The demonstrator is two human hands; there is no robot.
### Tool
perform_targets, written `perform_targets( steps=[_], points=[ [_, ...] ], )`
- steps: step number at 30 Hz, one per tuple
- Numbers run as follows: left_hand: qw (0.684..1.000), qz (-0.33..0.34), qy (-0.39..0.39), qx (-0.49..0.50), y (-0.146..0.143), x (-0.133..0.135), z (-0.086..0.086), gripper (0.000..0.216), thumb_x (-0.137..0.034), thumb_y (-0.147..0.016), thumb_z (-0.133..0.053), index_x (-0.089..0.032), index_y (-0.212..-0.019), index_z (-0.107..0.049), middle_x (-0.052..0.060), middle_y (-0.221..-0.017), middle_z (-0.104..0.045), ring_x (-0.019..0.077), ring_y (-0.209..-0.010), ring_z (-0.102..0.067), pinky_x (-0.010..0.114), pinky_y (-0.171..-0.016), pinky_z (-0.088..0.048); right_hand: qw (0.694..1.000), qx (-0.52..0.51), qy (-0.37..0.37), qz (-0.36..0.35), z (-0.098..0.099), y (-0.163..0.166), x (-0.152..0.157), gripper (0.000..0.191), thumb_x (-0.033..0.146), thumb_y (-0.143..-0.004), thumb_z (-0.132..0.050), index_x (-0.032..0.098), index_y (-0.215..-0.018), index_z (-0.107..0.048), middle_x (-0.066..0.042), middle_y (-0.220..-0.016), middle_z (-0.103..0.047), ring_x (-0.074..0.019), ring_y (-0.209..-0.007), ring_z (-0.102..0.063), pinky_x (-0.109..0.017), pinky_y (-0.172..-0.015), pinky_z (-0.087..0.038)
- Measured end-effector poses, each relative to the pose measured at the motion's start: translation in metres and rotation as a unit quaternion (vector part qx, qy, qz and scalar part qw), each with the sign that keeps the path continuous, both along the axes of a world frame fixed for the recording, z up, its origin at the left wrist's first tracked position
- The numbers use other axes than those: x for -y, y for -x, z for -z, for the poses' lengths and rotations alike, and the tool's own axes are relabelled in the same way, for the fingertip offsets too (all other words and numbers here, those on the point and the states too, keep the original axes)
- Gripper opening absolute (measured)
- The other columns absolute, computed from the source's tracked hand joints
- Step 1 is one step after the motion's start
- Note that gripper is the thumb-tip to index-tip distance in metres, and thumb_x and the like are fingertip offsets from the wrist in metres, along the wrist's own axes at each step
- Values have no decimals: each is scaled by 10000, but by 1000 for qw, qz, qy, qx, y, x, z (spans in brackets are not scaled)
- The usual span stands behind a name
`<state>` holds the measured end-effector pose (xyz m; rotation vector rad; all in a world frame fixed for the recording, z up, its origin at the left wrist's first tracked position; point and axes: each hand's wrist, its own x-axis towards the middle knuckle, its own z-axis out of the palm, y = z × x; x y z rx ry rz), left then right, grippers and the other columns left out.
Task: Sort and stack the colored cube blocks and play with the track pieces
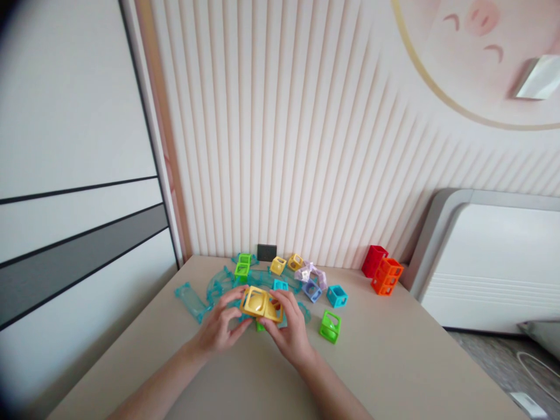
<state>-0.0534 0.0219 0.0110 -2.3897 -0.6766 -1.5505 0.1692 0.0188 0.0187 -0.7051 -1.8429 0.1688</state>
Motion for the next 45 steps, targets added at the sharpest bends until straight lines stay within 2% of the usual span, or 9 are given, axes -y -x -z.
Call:
perform_targets(
  steps=[4,7,14,19,25,33,39,42,45],
  points=[
    [998,39,45,8,0,-1,4,620,-326,-895,-673,-191,-1398,-337,200,-1284,-550,306,-1230,-586,506,-968,-547,997,64,-44,-9,8,-7,10,478,325,-908,-681,235,-1347,-512,-135,-1168,-628,-246,-1042,-647,-361,-872,-567],
    [995,55,67,-41,-3,0,6,756,-409,-857,-713,-200,-1458,-305,189,-1245,-611,300,-1153,-636,469,-928,-566,993,100,-62,-28,6,-10,19,497,316,-908,-683,242,-1364,-499,-129,-1149,-647,-245,-1038,-648,-360,-865,-564],
    [989,63,136,-8,-12,6,7,581,-309,-829,-737,-227,-1316,-429,118,-1113,-675,264,-1053,-683,385,-882,-582,995,88,-13,-42,8,-6,24,592,370,-916,-669,251,-1436,-412,-143,-1224,-605,-260,-1130,-610,-381,-939,-540],
    [978,89,184,32,-12,7,8,590,-322,-771,-790,-237,-1250,-456,101,-1094,-673,260,-1033,-685,374,-871,-580,995,77,42,-53,10,-7,20,620,438,-931,-630,246,-1458,-368,-144,-1253,-591,-259,-1159,-595,-384,-976,-521],
    [964,96,249,10,-11,8,6,586,-322,-727,-818,-241,-1189,-468,83,-1077,-679,240,-963,-702,337,-817,-583,992,95,14,-77,1,-5,19,469,451,-952,-587,263,-1362,-459,-116,-1127,-646,-244,-1057,-635,-359,-908,-543],
    [960,161,226,35,-12,7,12,643,-313,-770,-794,-260,-1259,-378,131,-1175,-645,275,-1067,-680,378,-838,-586,992,96,-20,-84,3,-3,19,400,341,-986,-542,272,-1370,-454,-117,-1121,-667,-254,-1044,-648,-390,-875,-560],
    [947,129,293,8,-7,9,8,639,-276,-720,-817,-250,-1226,-426,87,-1099,-689,243,-962,-714,333,-790,-597,988,130,-39,-76,3,-5,18,403,263,-996,-511,278,-1393,-445,-126,-1183,-675,-247,-1054,-655,-391,-874,-558],
    [945,138,296,3,-7,9,5,611,-238,-714,-803,-251,-1214,-451,74,-1089,-699,238,-967,-716,324,-795,-598,984,153,-69,-65,0,-6,19,423,202,-995,-493,262,-1411,-443,-123,-1192,-686,-235,-1091,-647,-378,-878,-556],
    [947,153,280,17,-7,9,6,647,-206,-732,-777,-252,-1278,-431,95,-1161,-672,249,-1053,-690,362,-872,-587,979,172,-94,-56,0,-9,19,444,167,-988,-501,250,-1421,-449,-115,-1185,-701,-219,-1110,-644,-361,-888,-554]
  ],
)
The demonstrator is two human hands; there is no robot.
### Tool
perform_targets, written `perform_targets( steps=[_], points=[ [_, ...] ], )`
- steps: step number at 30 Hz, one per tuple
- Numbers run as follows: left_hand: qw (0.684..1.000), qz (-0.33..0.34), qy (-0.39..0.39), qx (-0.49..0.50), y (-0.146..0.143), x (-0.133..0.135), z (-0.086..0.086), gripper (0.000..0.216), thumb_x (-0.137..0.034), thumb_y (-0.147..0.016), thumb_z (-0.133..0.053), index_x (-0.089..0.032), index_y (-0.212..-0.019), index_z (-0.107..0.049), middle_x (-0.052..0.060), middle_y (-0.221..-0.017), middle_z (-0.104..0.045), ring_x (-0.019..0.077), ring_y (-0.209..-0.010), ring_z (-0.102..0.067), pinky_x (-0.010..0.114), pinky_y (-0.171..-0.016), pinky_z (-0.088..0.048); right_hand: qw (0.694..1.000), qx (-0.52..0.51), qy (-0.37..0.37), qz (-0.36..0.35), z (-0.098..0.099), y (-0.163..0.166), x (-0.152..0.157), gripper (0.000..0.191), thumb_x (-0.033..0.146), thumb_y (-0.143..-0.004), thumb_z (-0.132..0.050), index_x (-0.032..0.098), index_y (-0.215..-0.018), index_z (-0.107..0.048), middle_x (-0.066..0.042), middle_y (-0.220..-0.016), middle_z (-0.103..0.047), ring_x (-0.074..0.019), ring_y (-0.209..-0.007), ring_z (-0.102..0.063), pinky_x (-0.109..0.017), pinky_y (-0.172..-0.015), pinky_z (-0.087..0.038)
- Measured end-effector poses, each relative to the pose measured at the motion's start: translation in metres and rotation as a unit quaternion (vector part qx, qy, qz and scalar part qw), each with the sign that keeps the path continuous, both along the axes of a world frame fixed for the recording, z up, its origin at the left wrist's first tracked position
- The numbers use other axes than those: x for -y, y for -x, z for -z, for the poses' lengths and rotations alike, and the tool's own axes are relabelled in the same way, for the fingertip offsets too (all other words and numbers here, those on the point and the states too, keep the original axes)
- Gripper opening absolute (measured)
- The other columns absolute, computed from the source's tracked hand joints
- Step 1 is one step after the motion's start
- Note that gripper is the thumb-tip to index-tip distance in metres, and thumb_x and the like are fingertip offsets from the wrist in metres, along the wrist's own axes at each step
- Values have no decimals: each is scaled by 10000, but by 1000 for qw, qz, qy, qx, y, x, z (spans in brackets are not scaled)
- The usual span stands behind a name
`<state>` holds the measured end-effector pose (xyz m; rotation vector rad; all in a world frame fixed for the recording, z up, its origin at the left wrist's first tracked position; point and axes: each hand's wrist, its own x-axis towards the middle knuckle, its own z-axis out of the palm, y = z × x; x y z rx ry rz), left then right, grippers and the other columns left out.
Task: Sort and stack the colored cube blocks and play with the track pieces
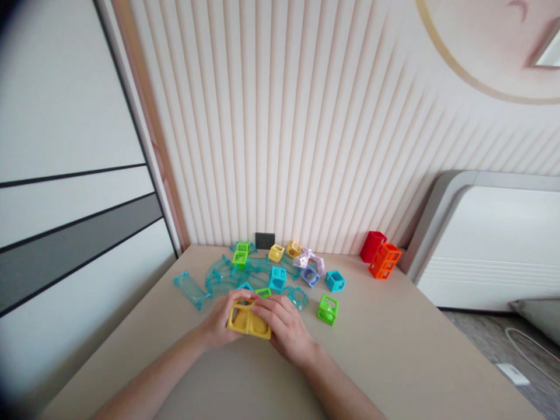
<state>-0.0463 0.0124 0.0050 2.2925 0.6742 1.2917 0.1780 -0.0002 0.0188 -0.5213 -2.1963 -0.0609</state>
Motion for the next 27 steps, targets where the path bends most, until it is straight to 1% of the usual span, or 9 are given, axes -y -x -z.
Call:
perform_targets(
  steps=[3,5,7,9,12,17,21,24,27],
  points=[
    [1000,20,4,14,3,0,4,787,-248,-736,-779,-228,-1400,-357,165,-1327,-574,309,-1235,-590,471,-1020,-515,1000,8,-22,4,1,-5,-1,469,151,-987,-507,264,-1437,-437,-106,-1212,-702,-215,-1121,-645,-376,-917,-547],
    [997,48,49,20,5,0,7,887,-350,-739,-797,-217,-1462,-300,195,-1397,-511,338,-1289,-544,506,-1060,-480,999,15,-31,11,1,-8,-2,483,159,-987,-516,283,-1446,-430,-100,-1234,-698,-224,-1151,-637,-401,-939,-541],
    [990,64,113,53,7,0,8,930,-469,-746,-795,-235,-1482,-277,186,-1384,-520,327,-1255,-576,481,-1027,-511,999,26,-32,21,0,-8,-3,499,144,-982,-512,295,-1451,-428,-95,-1251,-694,-228,-1182,-622,-416,-955,-537],
    [980,44,165,106,6,-1,6,891,-523,-759,-778,-261,-1464,-300,151,-1294,-582,293,-1174,-630,429,-956,-560,999,21,-28,36,-1,-5,-3,522,136,-971,-524,290,-1458,-420,-102,-1277,-679,-234,-1210,-604,-431,-971,-531],
    [968,-28,199,151,2,-2,3,764,-467,-780,-784,-265,-1399,-383,112,-1186,-633,256,-1085,-668,381,-903,-583,998,-6,5,63,-2,1,-2,593,233,-940,-617,258,-1485,-385,-147,-1363,-611,-266,-1279,-554,-472,-1010,-512],
    [972,-76,165,151,-2,-4,5,564,-390,-776,-793,-236,-1241,-514,86,-1162,-637,245,-1061,-670,352,-878,-587,994,-29,58,87,0,5,3,654,318,-932,-631,223,-1513,-348,-170,-1417,-545,-293,-1323,-515,-477,-1052,-493],
    [983,-46,122,126,-6,-2,8,456,-348,-803,-767,-232,-1159,-507,92,-1170,-616,232,-1077,-654,330,-860,-581,990,-55,69,112,2,4,3,620,311,-951,-601,225,-1515,-357,-163,-1348,-580,-295,-1256,-559,-468,-1026,-509],
    [988,-22,104,108,-9,0,7,460,-333,-806,-769,-230,-1145,-475,135,-1266,-591,250,-1139,-636,350,-879,-571,992,-55,67,96,3,4,3,637,347,-947,-618,243,-1519,-359,-147,-1257,-626,-291,-1166,-603,-460,-974,-534],
    [990,-26,114,84,-8,1,6,490,-348,-766,-807,-225,-1115,-486,131,-1217,-637,247,-1080,-665,358,-868,-570,994,-47,71,74,2,4,3,646,362,-935,-639,261,-1514,-371,-136,-1218,-648,-288,-1138,-613,-453,-953,-539]
  ],
)
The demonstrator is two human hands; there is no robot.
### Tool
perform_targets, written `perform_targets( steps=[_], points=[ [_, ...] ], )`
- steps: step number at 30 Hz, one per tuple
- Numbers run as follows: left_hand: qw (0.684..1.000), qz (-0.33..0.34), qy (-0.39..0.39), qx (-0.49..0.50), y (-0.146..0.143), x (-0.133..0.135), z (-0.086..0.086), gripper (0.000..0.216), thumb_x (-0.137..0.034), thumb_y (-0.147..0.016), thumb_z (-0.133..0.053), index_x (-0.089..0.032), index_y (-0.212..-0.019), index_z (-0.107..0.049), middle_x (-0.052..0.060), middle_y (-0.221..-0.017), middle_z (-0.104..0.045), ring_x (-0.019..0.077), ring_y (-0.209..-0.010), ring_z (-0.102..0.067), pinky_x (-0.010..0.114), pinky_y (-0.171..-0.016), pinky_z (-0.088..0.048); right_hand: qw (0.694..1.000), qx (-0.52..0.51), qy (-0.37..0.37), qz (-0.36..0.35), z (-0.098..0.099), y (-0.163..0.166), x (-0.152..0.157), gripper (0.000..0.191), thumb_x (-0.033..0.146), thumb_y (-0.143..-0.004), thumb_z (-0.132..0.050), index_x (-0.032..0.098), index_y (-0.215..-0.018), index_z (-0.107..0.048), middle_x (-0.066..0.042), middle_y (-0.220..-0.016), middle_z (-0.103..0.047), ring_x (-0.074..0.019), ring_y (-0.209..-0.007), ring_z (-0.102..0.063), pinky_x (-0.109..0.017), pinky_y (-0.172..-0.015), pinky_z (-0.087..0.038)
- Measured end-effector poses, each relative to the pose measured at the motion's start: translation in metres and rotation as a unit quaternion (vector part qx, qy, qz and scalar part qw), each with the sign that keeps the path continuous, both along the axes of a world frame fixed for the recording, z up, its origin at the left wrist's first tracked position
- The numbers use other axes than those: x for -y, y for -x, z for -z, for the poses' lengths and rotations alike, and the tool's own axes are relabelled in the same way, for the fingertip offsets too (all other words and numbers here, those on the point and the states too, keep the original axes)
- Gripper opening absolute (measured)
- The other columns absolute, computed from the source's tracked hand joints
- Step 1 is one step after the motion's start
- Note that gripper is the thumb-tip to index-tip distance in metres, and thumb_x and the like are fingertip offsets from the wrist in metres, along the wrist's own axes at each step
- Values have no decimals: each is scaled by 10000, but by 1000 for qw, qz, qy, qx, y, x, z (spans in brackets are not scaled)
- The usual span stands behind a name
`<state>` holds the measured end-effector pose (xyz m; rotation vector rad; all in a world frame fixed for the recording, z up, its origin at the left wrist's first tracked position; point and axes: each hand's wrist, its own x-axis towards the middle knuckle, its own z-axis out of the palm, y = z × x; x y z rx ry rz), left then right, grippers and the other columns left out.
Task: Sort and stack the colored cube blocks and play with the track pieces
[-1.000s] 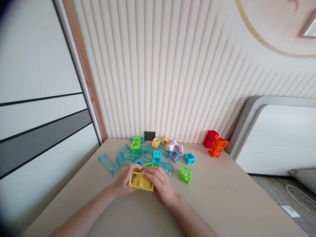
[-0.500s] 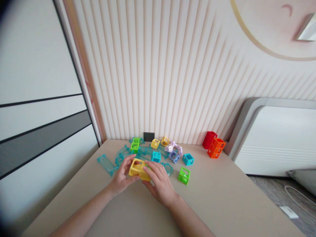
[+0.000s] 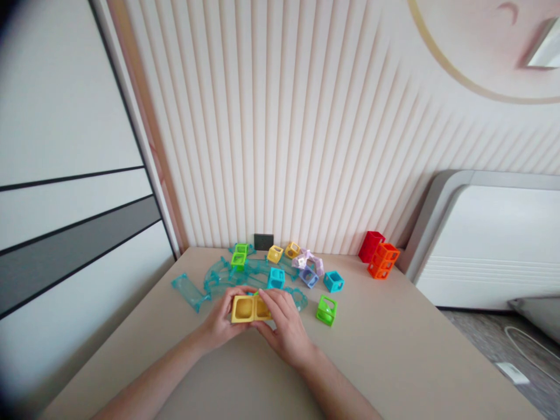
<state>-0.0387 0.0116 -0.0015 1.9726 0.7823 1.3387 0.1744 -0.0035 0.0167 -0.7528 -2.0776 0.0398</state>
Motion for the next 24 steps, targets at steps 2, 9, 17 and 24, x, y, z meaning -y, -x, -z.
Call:
perform_targets(
  steps=[2,9,17,24],
  points=[
    [1000,-1,21,-13,2,0,0,488,-364,-753,-815,-223,-1100,-502,109,-1137,-675,229,-993,-690,339,-825,-578,1000,4,4,-15,-2,0,1,636,347,-935,-641,256,-1506,-378,-137,-1227,-650,-285,-1143,-611,-451,-955,-534],
    [999,3,39,-22,3,1,-1,476,-351,-736,-814,-228,-1081,-511,63,-1020,-704,202,-865,-701,293,-737,-565,999,2,5,-53,-11,0,5,577,282,-937,-611,244,-1475,-406,-137,-1254,-644,-274,-1167,-599,-436,-966,-514],
    [999,4,24,-23,1,4,-6,479,-329,-705,-815,-229,-1060,-509,26,-938,-680,183,-787,-679,264,-674,-539,998,3,9,-63,-13,4,5,554,271,-919,-621,233,-1438,-430,-136,-1222,-648,-270,-1143,-605,-426,-945,-515],
    [998,-54,35,16,0,1,-9,493,-337,-748,-785,-233,-1132,-493,49,-1043,-671,211,-920,-686,333,-797,-566,997,-71,15,-22,-39,-3,-7,404,254,-970,-501,216,-1372,-494,-136,-1237,-628,-265,-1160,-601,-416,-979,-505]
  ],
)
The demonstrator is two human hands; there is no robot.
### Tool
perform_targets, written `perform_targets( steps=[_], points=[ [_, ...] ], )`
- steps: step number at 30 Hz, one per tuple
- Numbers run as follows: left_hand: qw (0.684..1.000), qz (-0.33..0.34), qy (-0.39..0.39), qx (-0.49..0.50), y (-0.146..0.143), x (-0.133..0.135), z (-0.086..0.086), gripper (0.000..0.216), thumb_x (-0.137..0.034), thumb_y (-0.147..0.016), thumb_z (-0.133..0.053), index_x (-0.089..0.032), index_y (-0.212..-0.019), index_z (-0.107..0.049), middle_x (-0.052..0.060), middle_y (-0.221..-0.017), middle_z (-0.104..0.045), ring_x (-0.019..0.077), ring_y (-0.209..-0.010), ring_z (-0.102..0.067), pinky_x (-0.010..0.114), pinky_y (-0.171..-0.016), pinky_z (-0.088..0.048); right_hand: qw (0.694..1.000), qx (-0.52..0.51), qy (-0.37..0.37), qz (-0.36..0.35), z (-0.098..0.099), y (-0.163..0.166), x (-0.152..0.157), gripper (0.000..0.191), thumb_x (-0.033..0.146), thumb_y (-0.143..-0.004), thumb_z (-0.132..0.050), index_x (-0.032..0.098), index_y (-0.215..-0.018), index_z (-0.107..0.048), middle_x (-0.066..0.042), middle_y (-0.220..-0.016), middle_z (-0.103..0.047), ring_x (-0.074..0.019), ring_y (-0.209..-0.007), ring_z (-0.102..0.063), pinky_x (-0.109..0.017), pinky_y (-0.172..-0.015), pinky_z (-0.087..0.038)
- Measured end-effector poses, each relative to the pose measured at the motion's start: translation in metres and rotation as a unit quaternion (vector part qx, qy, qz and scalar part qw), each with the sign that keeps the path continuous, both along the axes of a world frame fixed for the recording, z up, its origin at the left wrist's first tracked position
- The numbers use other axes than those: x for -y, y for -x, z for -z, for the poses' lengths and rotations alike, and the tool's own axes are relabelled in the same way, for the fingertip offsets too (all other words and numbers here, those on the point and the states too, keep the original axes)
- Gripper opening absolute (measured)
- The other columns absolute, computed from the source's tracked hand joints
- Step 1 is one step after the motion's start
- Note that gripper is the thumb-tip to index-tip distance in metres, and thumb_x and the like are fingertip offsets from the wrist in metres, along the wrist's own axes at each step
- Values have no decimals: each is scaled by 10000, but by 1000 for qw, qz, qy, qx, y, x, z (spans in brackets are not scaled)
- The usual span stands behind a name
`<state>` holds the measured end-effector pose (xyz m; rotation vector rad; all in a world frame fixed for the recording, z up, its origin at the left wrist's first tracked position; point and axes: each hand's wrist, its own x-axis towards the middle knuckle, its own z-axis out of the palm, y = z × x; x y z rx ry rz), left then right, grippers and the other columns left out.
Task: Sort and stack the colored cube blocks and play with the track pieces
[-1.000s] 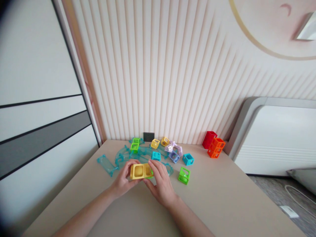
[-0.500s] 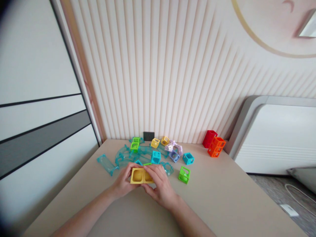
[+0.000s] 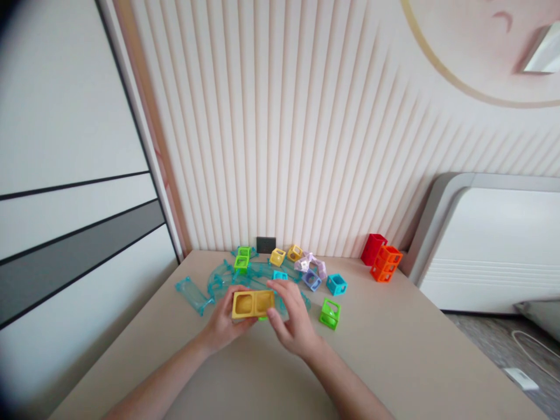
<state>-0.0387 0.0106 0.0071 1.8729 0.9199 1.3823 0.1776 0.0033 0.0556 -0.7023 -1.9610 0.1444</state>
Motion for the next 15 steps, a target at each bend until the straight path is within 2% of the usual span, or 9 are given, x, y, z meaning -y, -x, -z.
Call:
perform_targets(
  steps=[3,5,6,7,11,15],
  points=[
    [999,-32,17,32,2,-3,-3,507,-357,-736,-784,-226,-1129,-493,46,-1042,-668,220,-936,-684,358,-830,-568,994,-27,20,104,-28,-1,-46,270,281,-969,-503,220,-1213,-602,-114,-1169,-663,-259,-1117,-621,-418,-978,-496],
    [997,-37,42,58,3,-4,-3,514,-365,-729,-785,-221,-1127,-493,42,-1033,-665,219,-939,-683,354,-839,-567,973,82,115,182,-43,1,-87,310,285,-986,-447,200,-1243,-600,-111,-1210,-661,-240,-1168,-599,-389,-1014,-469],
    [995,-34,55,73,3,-4,-3,516,-367,-728,-785,-220,-1126,-491,41,-1029,-662,219,-940,-682,350,-837,-567,947,173,170,208,-47,3,-107,348,272,-983,-439,193,-1293,-577,-109,-1263,-645,-226,-1214,-577,-366,-1050,-437],
    [994,-29,67,87,2,-5,-3,521,-368,-728,-786,-220,-1129,-489,40,-1032,-659,220,-946,-680,347,-837,-566,935,210,194,209,-48,4,-125,368,260,-954,-494,176,-1300,-587,-117,-1282,-643,-232,-1230,-573,-355,-1065,-419],
    [988,4,93,123,1,-7,3,541,-359,-730,-799,-222,-1146,-481,46,-1048,-646,231,-981,-671,355,-858,-562,895,295,259,213,-33,12,-171,511,258,-834,-667,157,-1329,-594,-166,-1266,-667,-301,-1177,-623,-390,-989,-464],
    [984,26,105,139,1,-7,4,546,-359,-729,-810,-222,-1146,-485,49,-1060,-629,234,-994,-661,360,-863,-564,865,340,294,223,-13,19,-181,648,273,-739,-787,181,-1345,-576,-172,-1227,-688,-337,-1125,-652,-398,-907,-492]
  ],
)
